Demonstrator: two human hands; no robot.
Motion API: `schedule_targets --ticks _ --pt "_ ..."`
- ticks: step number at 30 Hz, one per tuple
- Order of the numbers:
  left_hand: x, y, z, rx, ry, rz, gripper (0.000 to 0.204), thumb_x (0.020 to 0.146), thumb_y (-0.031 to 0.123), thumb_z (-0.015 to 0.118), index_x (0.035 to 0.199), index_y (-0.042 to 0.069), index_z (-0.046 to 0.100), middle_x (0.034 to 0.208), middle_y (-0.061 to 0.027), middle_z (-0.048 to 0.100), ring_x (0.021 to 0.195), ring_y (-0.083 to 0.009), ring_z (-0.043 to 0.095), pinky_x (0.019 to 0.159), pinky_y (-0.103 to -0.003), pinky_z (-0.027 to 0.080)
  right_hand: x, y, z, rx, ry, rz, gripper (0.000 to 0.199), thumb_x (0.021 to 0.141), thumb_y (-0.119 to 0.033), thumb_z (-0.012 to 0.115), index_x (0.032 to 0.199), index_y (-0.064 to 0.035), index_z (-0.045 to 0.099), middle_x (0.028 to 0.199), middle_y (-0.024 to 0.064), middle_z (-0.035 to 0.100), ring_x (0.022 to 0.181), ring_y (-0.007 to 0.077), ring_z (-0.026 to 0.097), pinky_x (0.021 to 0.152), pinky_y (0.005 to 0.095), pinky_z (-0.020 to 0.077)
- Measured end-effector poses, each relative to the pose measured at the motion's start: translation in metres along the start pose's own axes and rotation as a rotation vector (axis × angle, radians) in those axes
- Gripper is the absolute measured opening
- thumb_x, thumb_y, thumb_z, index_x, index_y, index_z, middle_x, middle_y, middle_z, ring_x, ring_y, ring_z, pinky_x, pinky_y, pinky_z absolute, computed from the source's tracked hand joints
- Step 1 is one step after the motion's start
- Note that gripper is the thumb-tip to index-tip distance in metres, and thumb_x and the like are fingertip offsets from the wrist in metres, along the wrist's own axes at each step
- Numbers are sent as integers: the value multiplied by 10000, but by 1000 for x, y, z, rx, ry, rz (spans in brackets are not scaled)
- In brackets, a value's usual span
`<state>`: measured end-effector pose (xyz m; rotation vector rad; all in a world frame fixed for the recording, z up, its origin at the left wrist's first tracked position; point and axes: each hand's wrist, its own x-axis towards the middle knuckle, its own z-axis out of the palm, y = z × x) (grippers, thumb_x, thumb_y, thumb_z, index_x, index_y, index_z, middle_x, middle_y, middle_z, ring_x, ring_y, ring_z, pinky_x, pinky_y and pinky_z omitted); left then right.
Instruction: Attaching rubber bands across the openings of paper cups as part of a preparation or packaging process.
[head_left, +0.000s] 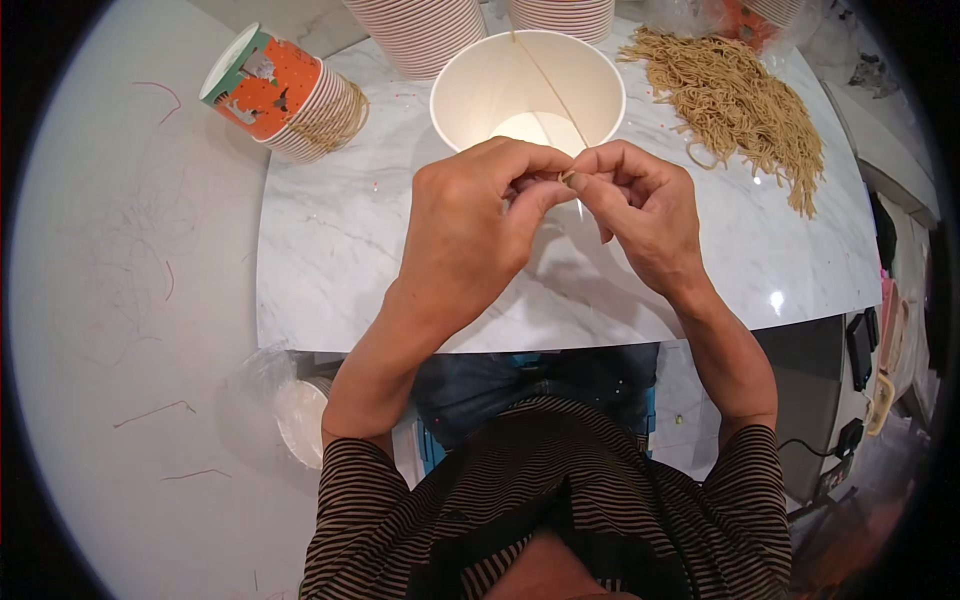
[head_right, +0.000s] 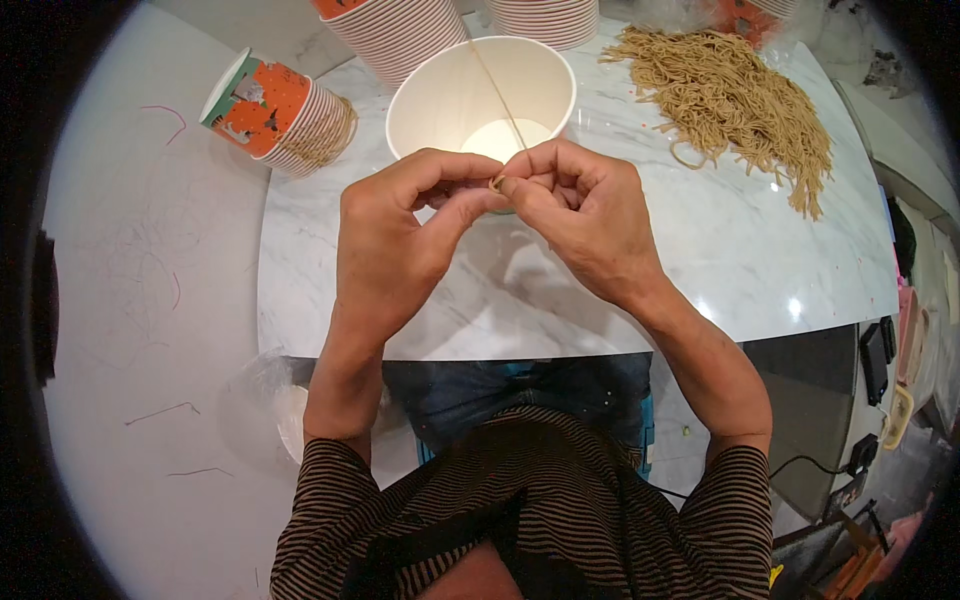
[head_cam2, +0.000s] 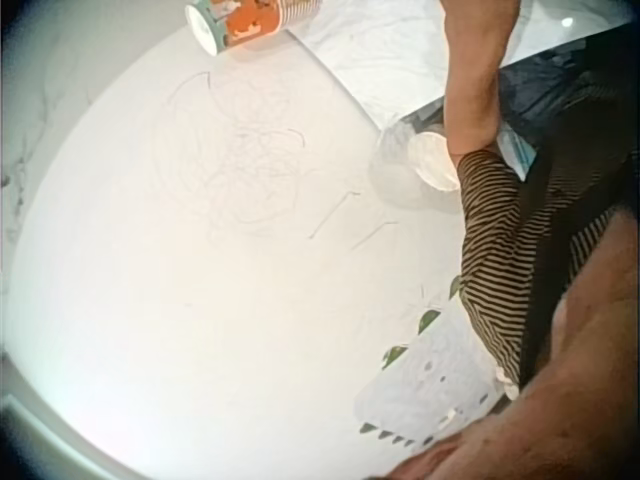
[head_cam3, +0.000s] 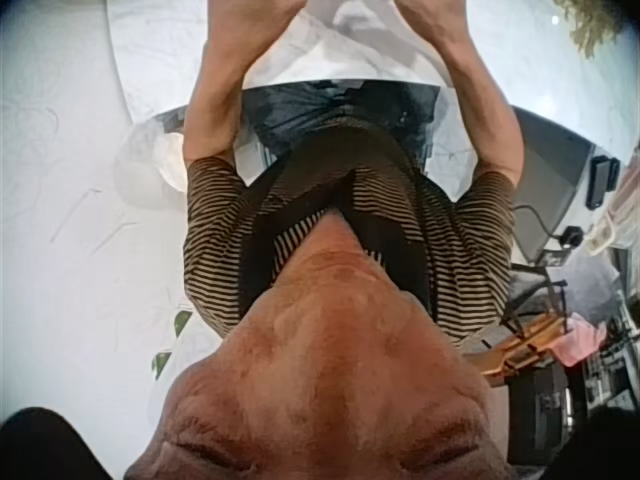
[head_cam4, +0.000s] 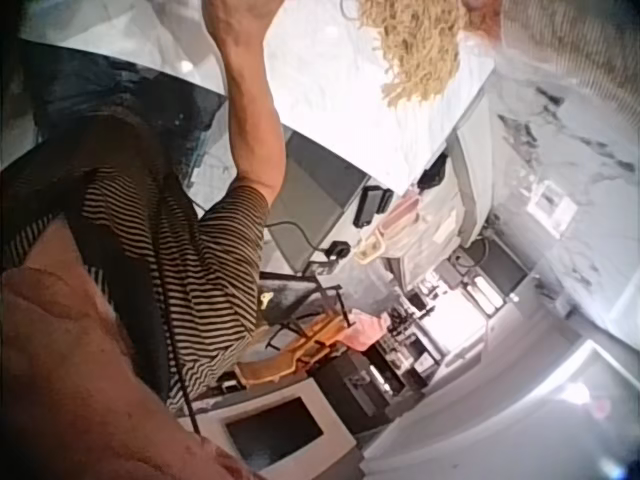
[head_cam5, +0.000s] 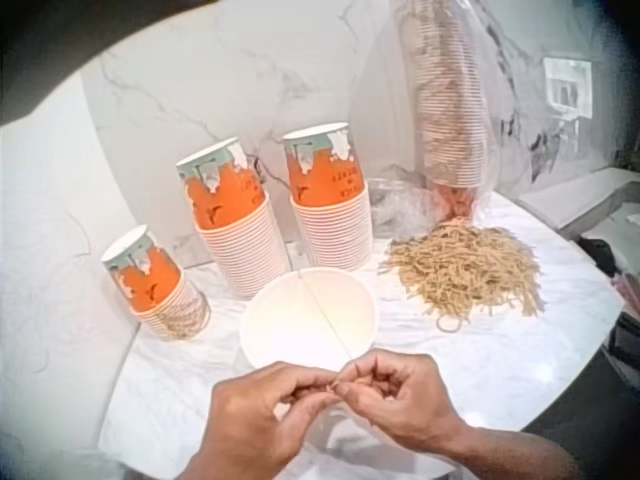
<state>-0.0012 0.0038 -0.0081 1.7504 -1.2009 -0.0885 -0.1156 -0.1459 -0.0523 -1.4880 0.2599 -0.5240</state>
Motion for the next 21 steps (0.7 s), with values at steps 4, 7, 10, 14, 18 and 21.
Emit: schedule_targets --ticks 4,7,10,14,18,21 --pt "3 -1 -3 -4 -19 -51 138 893 -2 765 1029 -19 776 919 -83 786 791 -125 711 749 -263 569 -1 -7 0 18 -13 24 145 963 -88 714 1024 44 721 896 25 754 699 -10 549 595 166 413" --pt "3 2 -1 75 -14 -10 140 887 -10 755 1025 -7 778 903 -82 781 755 -124 697 730 -266 564 0 -6 -2 -21 -17 16 135 958 -78 703 1012 45 718 885 22 756 705 -11 557 593 166 416" --pt "3 1 2 143 12 38 134 879 -17 749 1010 -3 776 885 -87 771 716 -134 688 701 -268 558 1 -2 -3 -94 -12 -17 122 950 -68 695 996 43 716 855 1 745 706 -11 563 587 172 425" --pt "1 -2 8 247 56 111 130 874 -20 750 999 6 773 874 -88 760 704 -144 686 672 -272 555 0 3 2 -285 67 -215 101 921 -54 717 987 22 718 796 3 729 662 9 579 565 204 453" --pt "1 -3 12 260 101 148 75 844 32 753 909 31 716 837 -119 700 775 -320 681 678 -433 534 1 9 5 -480 150 -413 111 884 -39 744 987 -5 719 766 37 718 611 55 615 542 237 472" --pt "1 -4 11 280 101 147 86 840 35 759 906 28 706 836 -121 695 772 -316 686 676 -427 538 1 8 6 -585 194 -537 122 853 -45 773 963 -41 719 742 44 692 587 109 647 531 264 492"
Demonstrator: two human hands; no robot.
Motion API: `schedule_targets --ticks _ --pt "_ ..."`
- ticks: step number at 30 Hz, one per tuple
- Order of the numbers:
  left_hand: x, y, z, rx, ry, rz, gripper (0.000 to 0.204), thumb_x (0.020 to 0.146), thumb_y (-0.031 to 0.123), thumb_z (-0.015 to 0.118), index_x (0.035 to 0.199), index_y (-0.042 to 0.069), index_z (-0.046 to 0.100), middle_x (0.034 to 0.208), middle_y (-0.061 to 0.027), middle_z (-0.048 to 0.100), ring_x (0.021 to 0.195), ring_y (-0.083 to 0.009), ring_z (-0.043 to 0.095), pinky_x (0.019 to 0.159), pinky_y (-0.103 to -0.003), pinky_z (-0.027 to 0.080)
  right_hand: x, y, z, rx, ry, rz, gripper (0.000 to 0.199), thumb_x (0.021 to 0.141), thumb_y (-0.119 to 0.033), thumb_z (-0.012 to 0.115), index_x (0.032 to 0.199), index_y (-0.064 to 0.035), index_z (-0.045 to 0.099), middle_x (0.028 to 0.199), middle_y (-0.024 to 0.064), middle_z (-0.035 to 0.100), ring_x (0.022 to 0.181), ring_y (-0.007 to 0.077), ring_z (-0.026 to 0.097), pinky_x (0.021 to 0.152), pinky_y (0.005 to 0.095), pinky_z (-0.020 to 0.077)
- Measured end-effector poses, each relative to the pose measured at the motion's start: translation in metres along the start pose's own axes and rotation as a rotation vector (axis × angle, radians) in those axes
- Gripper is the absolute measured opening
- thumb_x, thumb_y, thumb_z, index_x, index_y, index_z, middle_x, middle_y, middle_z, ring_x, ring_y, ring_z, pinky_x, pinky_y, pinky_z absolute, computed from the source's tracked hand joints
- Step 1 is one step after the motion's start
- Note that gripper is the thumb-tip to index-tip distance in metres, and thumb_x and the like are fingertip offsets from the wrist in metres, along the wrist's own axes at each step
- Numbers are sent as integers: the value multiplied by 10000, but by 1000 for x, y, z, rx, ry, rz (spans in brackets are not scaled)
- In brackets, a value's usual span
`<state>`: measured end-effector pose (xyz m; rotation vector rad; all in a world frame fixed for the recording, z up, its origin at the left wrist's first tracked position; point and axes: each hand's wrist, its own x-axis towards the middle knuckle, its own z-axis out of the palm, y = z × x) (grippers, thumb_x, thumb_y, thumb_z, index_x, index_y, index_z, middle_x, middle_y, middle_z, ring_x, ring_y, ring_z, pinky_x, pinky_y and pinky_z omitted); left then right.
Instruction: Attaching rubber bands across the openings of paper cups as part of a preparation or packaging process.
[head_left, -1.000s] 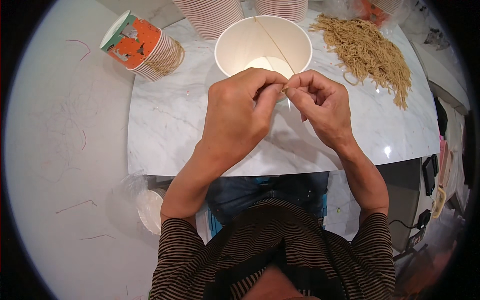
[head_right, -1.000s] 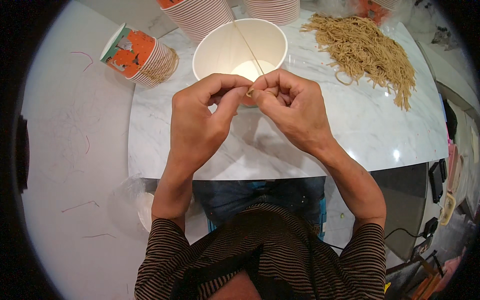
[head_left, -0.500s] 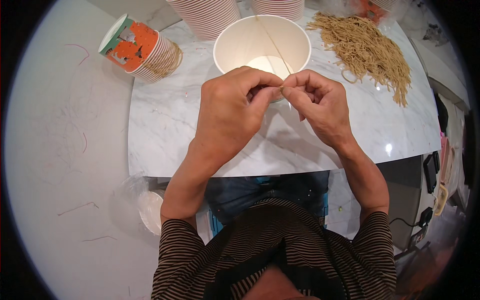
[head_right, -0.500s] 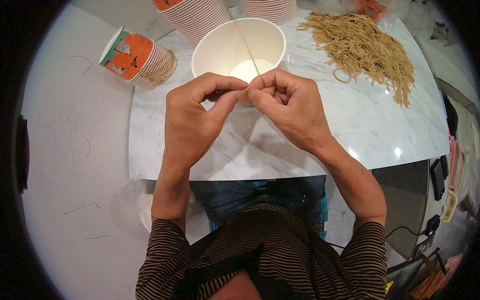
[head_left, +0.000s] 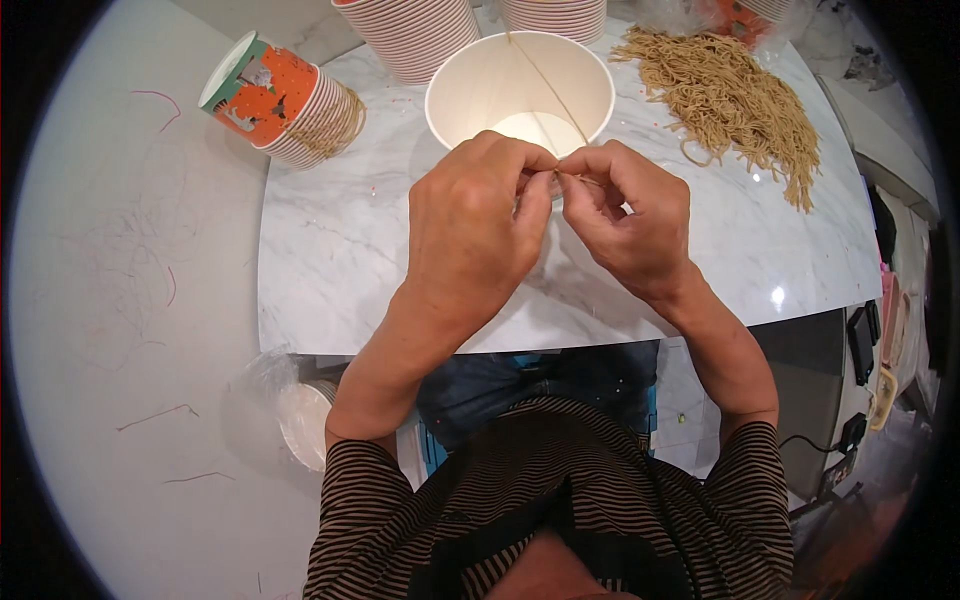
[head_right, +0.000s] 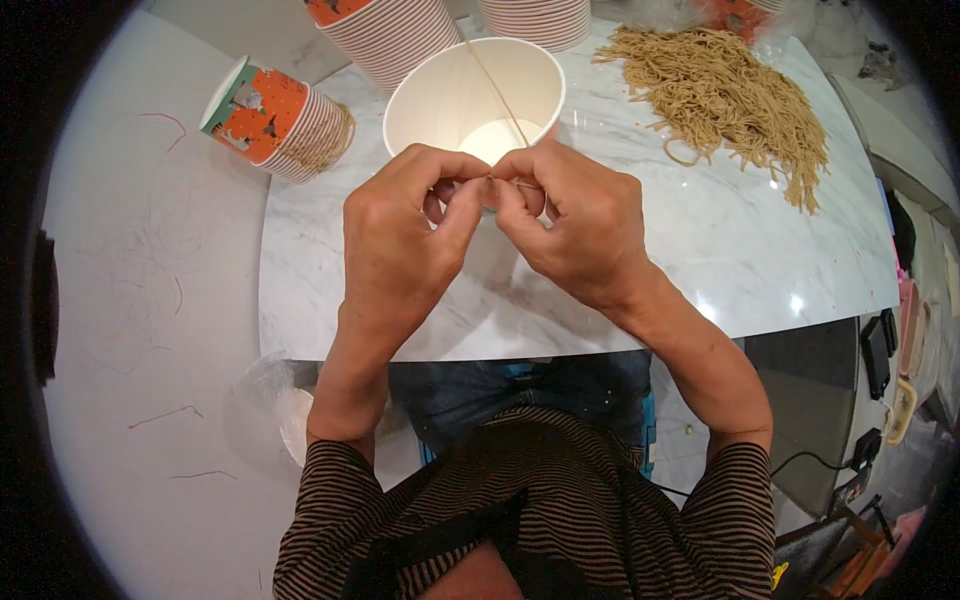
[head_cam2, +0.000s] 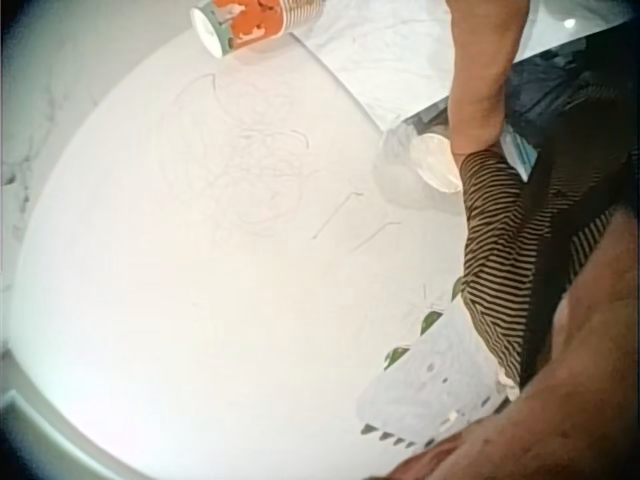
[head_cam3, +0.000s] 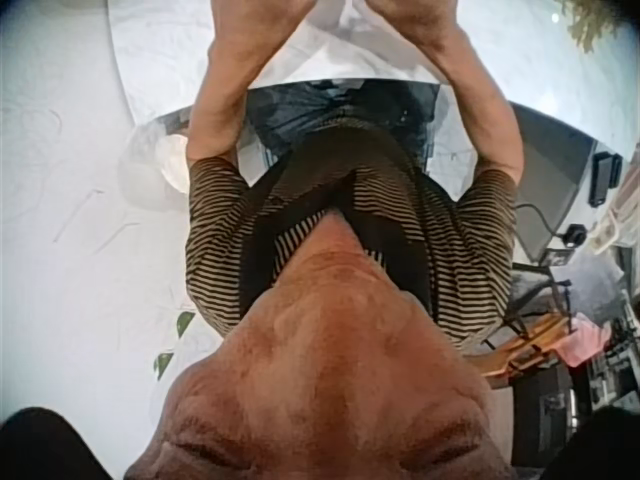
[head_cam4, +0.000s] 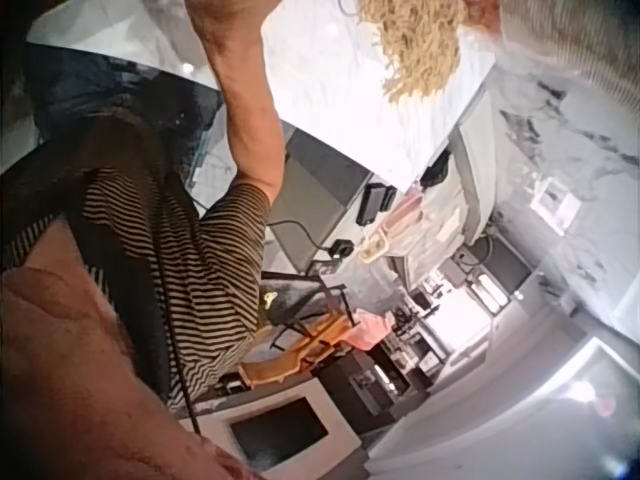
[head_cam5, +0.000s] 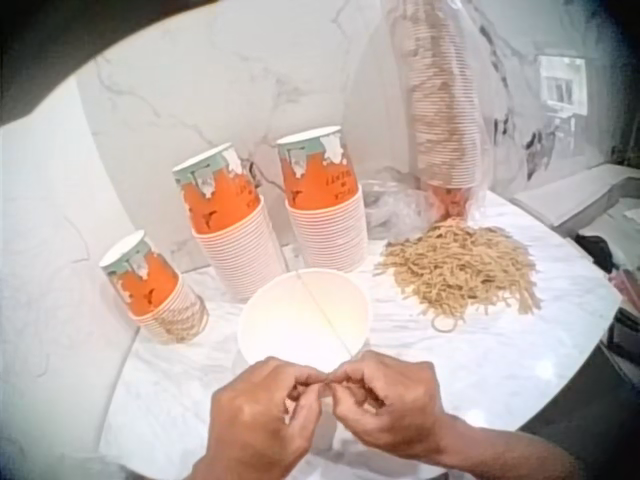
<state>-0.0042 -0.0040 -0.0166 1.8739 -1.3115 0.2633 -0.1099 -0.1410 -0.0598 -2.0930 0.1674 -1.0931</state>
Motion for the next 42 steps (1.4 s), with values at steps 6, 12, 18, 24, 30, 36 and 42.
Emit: schedule_targets --ticks 6,12,18,24,30,36,42 --pt "2 -2 -8 -162 -61 -157 87 876 13 734 959 -4 716 856 -74 716 730 -158 654 661 -295 528 4 -3 4 -115 40 -135 136 834 -65 792 941 -77 708 719 23 666 573 141 654 513 286 493" --pt "4 -4 -13 -308 -130 -336 101 912 40 724 981 -33 724 867 -41 730 738 -71 631 673 -241 520 9 -3 7 -107 65 -105 143 848 25 753 964 -38 698 725 4 644 578 69 567 534 237 450" --pt "13 -11 -25 -461 -160 -459 138 929 74 713 970 -57 726 840 -81 762 757 -81 675 684 -238 534 13 -5 5 61 41 21 145 827 -27 792 920 -40 682 753 39 657 570 141 599 514 275 472" --pt "24 -15 -30 -488 -201 -510 167 939 103 725 1023 -39 749 759 17 654 651 -27 530 566 -196 400 18 -2 7 40 5 -110 111 825 -17 783 926 -59 764 793 46 636 621 151 611 539 284 489" --pt "29 -27 -31 -613 -196 -557 211 922 87 745 1080 -52 730 882 -47 741 755 -48 642 639 -188 485 27 -5 5 32 -30 -119 118 831 -31 780 943 -66 782 802 53 648 640 168 645 548 292 505" --pt "28 -31 -31 -672 -168 -536 331 908 94 770 1192 -31 655 923 -36 743 760 -35 631 613 -177 462 25 -3 7 21 -20 -76 111 840 -39 780 950 -56 777 809 65 652 643 173 648 564 293 512" --pt "26 -32 -31 -715 -164 -544 340 907 76 780 1196 -32 639 935 -37 762 800 -46 650 670 -183 477 26 -5 6 93 -4 -12 124 844 -40 789 967 -45 772 795 62 650 622 152 619 547 284 490"
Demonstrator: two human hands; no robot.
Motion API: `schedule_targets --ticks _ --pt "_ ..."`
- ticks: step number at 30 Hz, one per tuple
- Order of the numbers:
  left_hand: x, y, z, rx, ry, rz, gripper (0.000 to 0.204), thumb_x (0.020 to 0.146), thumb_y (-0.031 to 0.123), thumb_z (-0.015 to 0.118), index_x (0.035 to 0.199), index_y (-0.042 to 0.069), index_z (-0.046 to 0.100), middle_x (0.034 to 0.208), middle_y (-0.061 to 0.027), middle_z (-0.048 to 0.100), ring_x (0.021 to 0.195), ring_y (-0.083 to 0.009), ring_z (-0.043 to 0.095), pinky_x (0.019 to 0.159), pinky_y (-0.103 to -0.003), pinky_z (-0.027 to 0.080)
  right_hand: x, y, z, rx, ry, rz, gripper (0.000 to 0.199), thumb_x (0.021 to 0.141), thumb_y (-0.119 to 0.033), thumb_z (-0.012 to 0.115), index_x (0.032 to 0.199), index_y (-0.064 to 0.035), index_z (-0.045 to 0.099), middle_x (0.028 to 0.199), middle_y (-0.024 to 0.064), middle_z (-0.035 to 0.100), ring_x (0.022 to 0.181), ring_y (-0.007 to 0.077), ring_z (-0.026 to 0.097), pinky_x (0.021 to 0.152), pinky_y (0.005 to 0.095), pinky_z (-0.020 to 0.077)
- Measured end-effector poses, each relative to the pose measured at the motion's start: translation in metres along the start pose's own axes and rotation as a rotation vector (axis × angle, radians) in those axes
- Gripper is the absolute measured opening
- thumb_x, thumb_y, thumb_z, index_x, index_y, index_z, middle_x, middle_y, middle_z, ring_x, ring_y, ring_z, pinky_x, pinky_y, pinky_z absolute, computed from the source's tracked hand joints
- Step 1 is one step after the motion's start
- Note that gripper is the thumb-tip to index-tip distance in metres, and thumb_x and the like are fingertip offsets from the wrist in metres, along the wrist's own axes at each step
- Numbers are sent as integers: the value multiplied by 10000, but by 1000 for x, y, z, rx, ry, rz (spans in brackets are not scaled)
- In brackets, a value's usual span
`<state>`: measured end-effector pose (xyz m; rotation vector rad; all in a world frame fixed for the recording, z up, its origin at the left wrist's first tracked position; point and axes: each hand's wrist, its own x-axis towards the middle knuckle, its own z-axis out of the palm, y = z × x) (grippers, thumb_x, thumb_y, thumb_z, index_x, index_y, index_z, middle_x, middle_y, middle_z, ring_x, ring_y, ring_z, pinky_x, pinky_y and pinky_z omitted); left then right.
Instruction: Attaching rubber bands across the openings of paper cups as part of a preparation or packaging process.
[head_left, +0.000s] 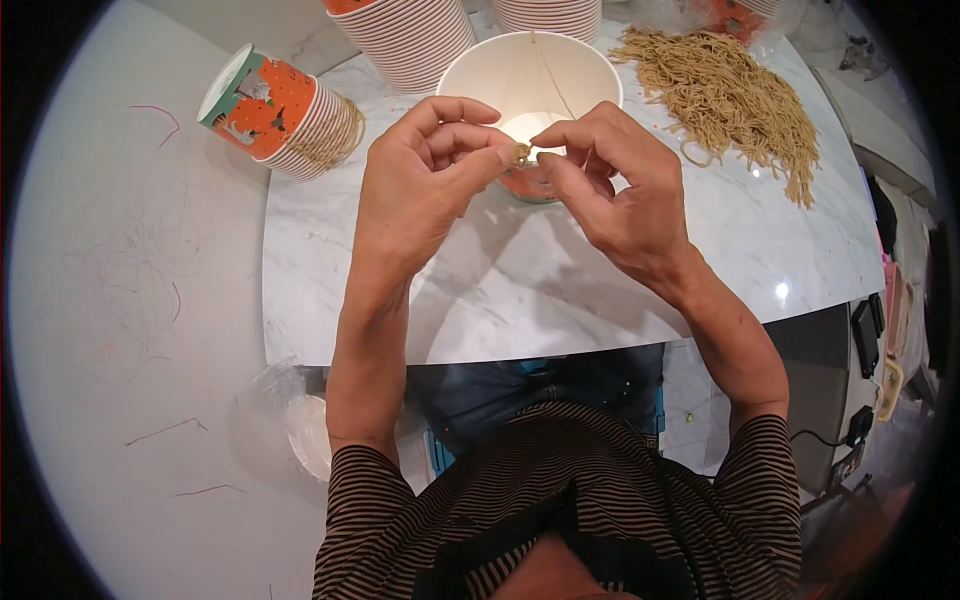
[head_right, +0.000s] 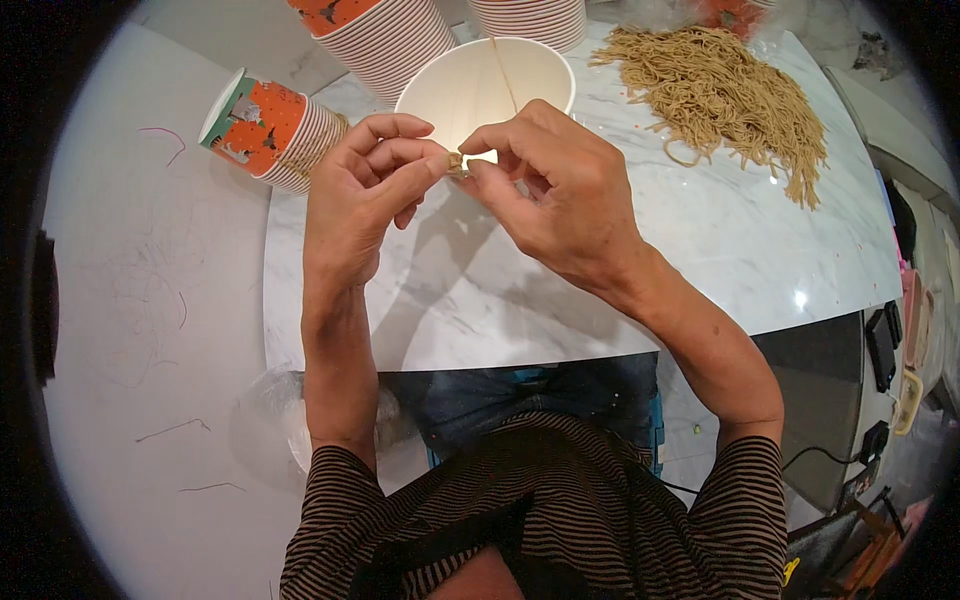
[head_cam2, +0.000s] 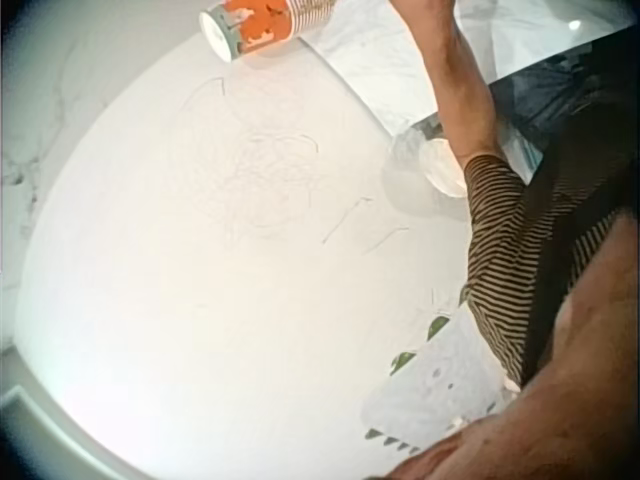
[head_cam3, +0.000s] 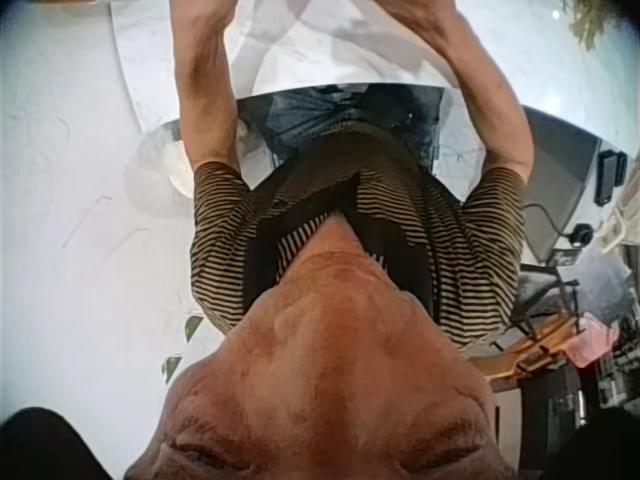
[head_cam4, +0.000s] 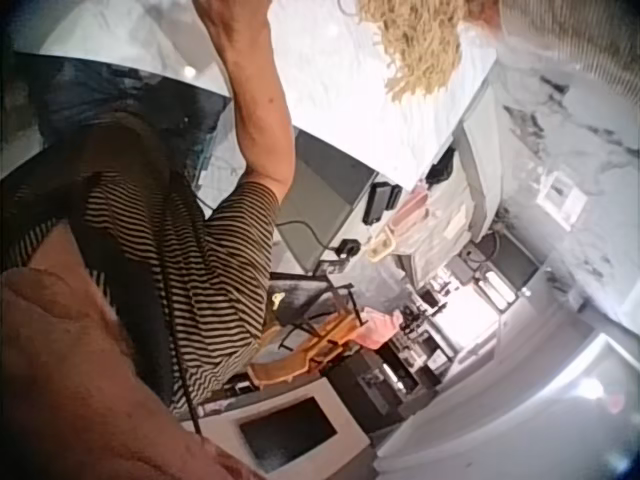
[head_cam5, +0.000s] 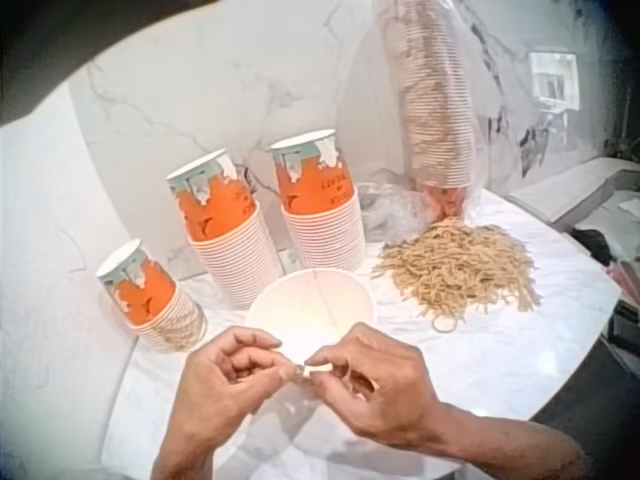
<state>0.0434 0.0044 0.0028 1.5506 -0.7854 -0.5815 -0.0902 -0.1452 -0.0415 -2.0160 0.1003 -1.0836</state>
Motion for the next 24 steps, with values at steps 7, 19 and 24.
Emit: schedule_targets --ticks 7,19,24 --pt "2 0 6 -25 16 -12 359 897 47 797 1212 -21 637 941 -49 765 671 -18 582 520 -182 400 -3 11 -1 -60 10 -84 123 848 -45 792 970 -48 772 782 55 646 593 145 597 523 278 472" --pt "2 -2 12 -22 -3 38 364 911 68 781 1210 -55 613 945 -89 787 874 -92 714 786 -214 543 -4 11 -2 -172 80 -236 141 815 -41 801 934 -93 746 784 43 656 616 181 654 521 315 507" --pt "-1 0 15 68 27 57 349 909 69 781 1192 -53 615 926 -91 791 857 -86 712 782 -222 543 -5 12 -2 -170 87 -190 110 811 -42 801 891 -95 747 774 38 654 606 185 651 517 309 501"
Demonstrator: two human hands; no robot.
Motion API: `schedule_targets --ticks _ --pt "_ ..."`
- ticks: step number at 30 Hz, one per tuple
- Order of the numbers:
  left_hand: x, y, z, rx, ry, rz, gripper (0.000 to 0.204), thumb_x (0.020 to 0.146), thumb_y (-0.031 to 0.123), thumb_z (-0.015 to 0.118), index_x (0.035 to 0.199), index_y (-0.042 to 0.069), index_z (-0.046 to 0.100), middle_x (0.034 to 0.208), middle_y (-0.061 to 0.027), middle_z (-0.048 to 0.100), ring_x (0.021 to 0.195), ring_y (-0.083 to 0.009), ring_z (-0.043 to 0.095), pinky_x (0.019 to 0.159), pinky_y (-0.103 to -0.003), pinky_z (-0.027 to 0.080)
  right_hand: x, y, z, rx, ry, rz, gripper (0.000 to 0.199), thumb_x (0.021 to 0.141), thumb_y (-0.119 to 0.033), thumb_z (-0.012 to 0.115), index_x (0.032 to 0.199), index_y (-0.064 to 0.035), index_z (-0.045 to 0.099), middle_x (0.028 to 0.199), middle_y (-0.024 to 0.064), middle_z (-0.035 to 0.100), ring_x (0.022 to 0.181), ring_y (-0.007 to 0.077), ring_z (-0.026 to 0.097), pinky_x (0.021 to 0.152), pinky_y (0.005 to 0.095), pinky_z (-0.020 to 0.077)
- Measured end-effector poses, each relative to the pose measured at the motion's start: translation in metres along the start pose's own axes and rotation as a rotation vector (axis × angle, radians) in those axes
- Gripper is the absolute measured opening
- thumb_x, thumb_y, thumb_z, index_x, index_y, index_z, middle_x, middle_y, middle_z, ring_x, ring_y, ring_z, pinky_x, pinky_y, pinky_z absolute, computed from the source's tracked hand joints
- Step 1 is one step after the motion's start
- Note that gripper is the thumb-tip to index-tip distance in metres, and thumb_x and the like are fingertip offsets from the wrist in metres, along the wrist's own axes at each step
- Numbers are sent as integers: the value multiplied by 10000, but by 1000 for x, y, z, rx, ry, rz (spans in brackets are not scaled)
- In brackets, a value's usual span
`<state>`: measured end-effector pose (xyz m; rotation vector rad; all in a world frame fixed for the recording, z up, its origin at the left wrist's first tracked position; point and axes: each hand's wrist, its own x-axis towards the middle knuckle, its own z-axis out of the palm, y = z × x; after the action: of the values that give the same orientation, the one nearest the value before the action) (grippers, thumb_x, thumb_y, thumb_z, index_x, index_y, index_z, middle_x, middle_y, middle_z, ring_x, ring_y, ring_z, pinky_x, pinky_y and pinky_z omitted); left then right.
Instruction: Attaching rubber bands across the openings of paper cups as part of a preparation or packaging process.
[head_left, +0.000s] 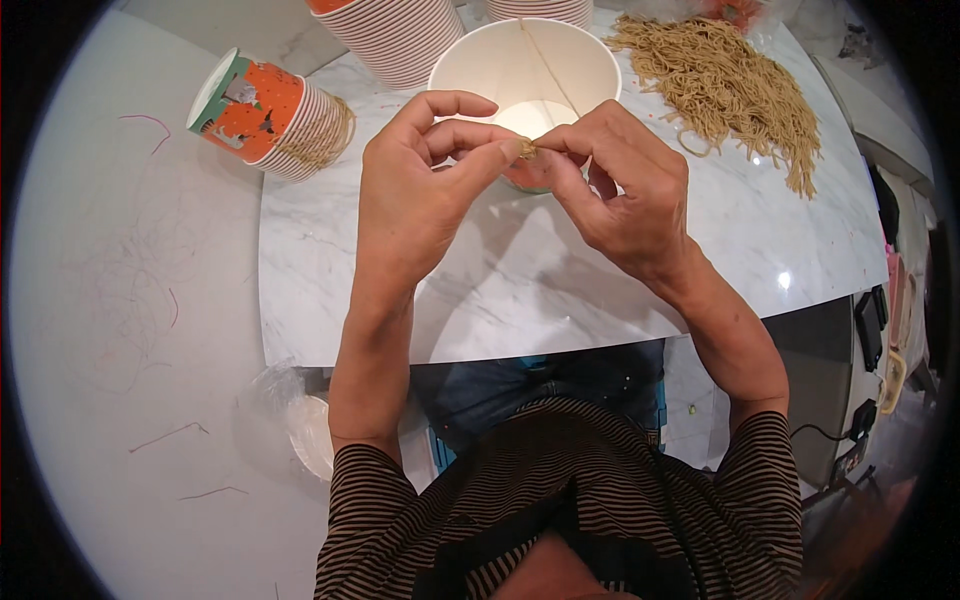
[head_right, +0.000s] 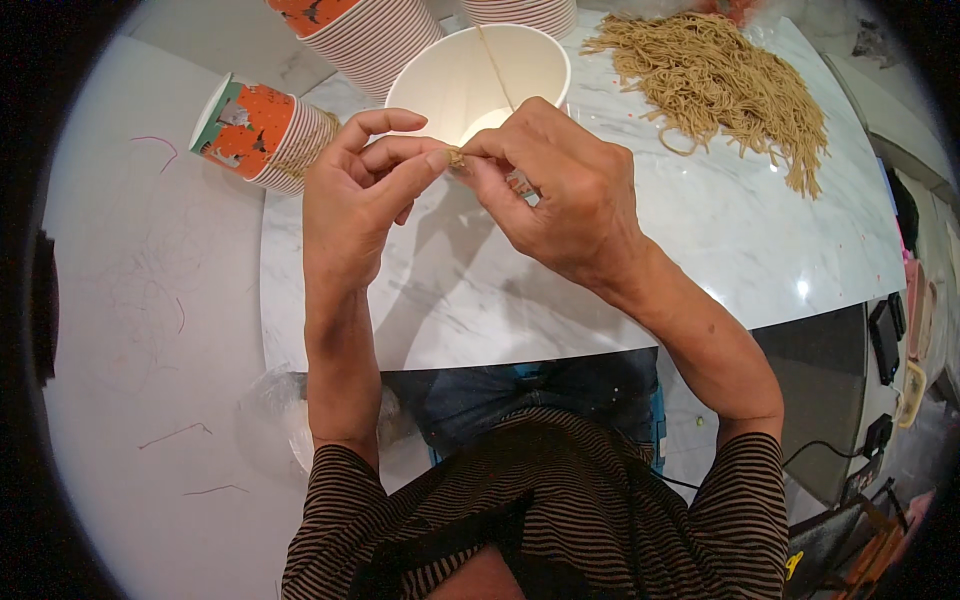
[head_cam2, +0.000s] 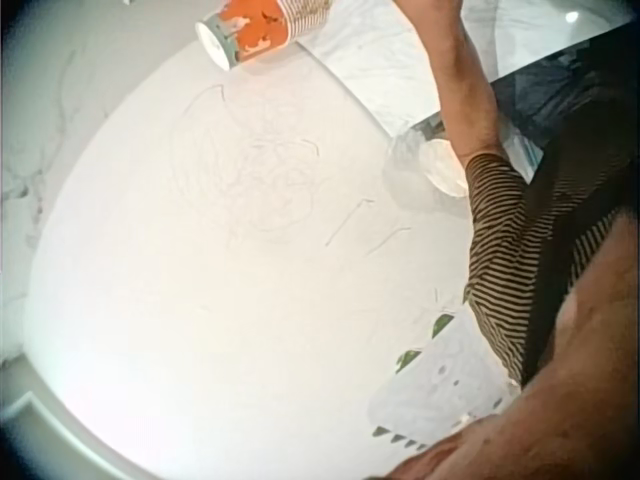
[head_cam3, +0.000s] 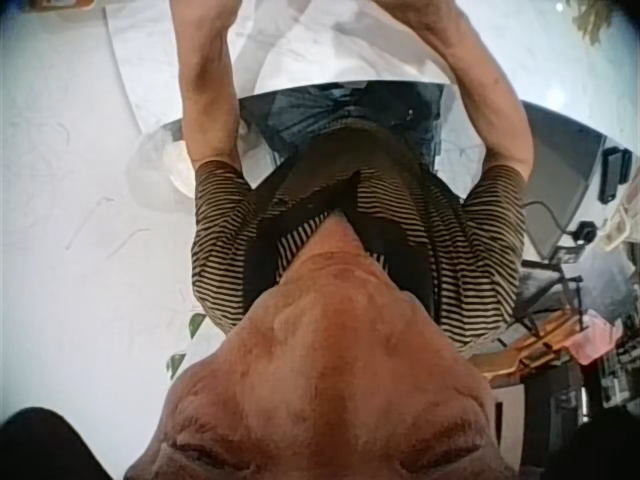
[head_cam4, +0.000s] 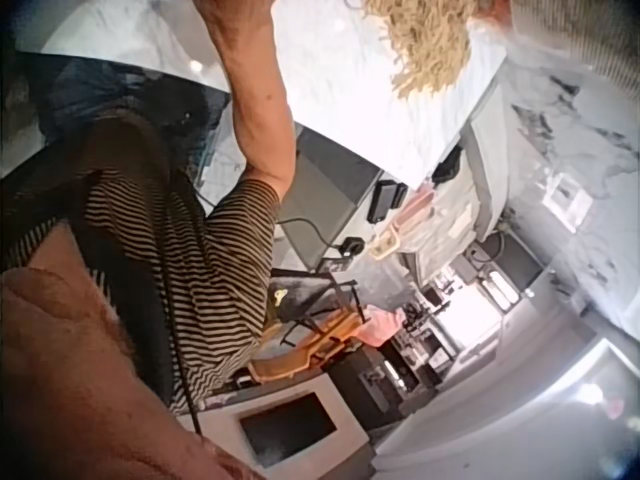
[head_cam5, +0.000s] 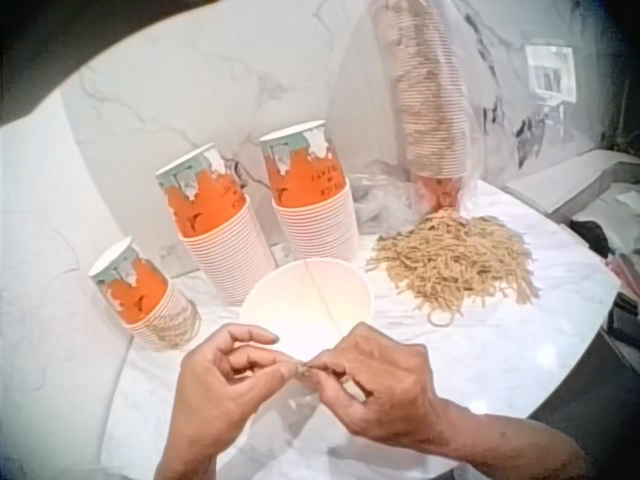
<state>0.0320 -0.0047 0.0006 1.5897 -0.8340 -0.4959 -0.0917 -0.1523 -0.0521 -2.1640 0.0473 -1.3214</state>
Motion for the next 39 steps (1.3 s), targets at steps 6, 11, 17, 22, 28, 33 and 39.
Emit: schedule_targets --ticks 6,11,17,22,28,33,39 --pt "-6 3 7 72 55 38 304 906 62 776 1160 -26 635 922 -85 799 815 -72 706 715 -212 525 -1 2 1 -95 7 -53 115 804 -64 814 890 -106 750 752 20 629 582 185 628 496 319 486" --pt "-11 2 14 296 110 151 252 906 40 759 1130 -1 651 926 -68 804 762 -68 709 656 -207 508 -5 7 4 -192 27 -149 129 801 -101 823 896 -119 737 751 16 587 564 198 610 477 339 469" --pt "-14 -9 25 493 202 445 221 886 -17 732 1092 12 655 890 -98 789 724 -166 746 632 -272 552 -5 5 2 -234 -5 -131 122 806 -103 807 878 -119 709 767 14 587 561 194 607 474 342 464" --pt "-13 -10 28 483 176 504 259 881 -41 717 1123 8 638 894 -114 781 737 -194 751 639 -290 561 -3 5 -1 -175 0 -106 149 786 12 785 909 -62 748 767 27 655 553 141 567 466 280 424" --pt "-9 -13 26 451 147 467 283 868 -42 718 1134 4 632 925 -121 779 726 -205 747 625 -296 549 -3 4 -1 12 -20 34 109 820 37 737 905 -32 734 793 22 671 590 88 575 484 245 434" --pt "-7 -15 28 424 126 368 294 900 -24 737 1181 25 665 982 -25 782 711 -23 503 592 -191 400 -2 5 -4 138 -58 178 72 857 30 706 916 -8 722 812 36 676 655 72 605 534 225 468" --pt "-4 -14 25 481 141 387 277 892 -24 739 1160 23 689 938 -8 759 690 -35 475 594 -198 401 -1 7 -15 320 -153 479 45 859 -52 712 868 -8 716 759 -6 676 633 47 567 551 231 427"
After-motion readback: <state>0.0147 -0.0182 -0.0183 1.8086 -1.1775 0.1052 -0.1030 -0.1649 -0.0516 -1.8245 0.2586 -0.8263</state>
